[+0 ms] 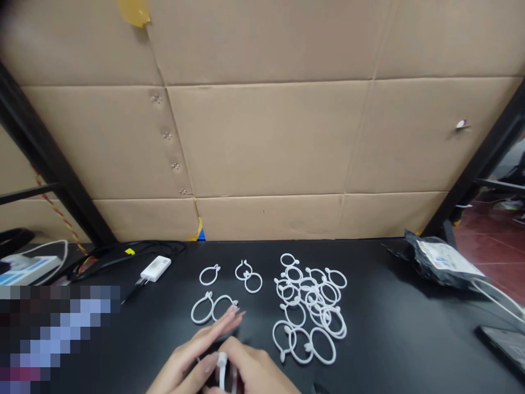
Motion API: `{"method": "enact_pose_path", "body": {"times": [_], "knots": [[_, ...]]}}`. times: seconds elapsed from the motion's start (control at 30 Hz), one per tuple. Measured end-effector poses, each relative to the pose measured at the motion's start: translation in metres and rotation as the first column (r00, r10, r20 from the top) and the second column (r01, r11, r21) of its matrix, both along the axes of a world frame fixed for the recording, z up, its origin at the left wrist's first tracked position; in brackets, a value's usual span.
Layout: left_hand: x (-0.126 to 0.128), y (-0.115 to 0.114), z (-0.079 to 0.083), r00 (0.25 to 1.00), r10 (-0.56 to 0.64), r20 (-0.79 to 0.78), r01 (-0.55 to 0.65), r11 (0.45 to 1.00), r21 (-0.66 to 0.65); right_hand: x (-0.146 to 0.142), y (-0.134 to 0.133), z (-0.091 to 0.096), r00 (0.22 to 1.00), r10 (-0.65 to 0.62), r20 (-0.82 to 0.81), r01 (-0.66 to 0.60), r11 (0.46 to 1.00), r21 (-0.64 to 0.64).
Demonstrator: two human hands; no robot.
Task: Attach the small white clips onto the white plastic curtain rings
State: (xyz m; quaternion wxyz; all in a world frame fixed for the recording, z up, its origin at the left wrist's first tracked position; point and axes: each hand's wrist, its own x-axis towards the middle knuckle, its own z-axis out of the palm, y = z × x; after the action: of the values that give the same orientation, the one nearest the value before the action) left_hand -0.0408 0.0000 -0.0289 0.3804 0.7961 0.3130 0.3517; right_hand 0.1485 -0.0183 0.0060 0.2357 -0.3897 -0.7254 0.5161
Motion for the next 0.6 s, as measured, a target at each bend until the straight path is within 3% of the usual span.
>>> {"method": "enact_pose_path", "body": {"times": [0.3,0.6], "knots": [[0.002,-0.003,-0.001,1.0,-0.02,0.012,0.022,0.981,-0.193,-0.002,0.0,0.0,0.999,0.03,0.025,-0.03,1.0,-0.006],[0.004,-0.005,-0.016,1.0,0.017,-0.001,-0.017,0.999,-0.051,0.0,-0.002,-0.003,0.982,0.03,0.186,-0.054,0.991,0.122]]}}
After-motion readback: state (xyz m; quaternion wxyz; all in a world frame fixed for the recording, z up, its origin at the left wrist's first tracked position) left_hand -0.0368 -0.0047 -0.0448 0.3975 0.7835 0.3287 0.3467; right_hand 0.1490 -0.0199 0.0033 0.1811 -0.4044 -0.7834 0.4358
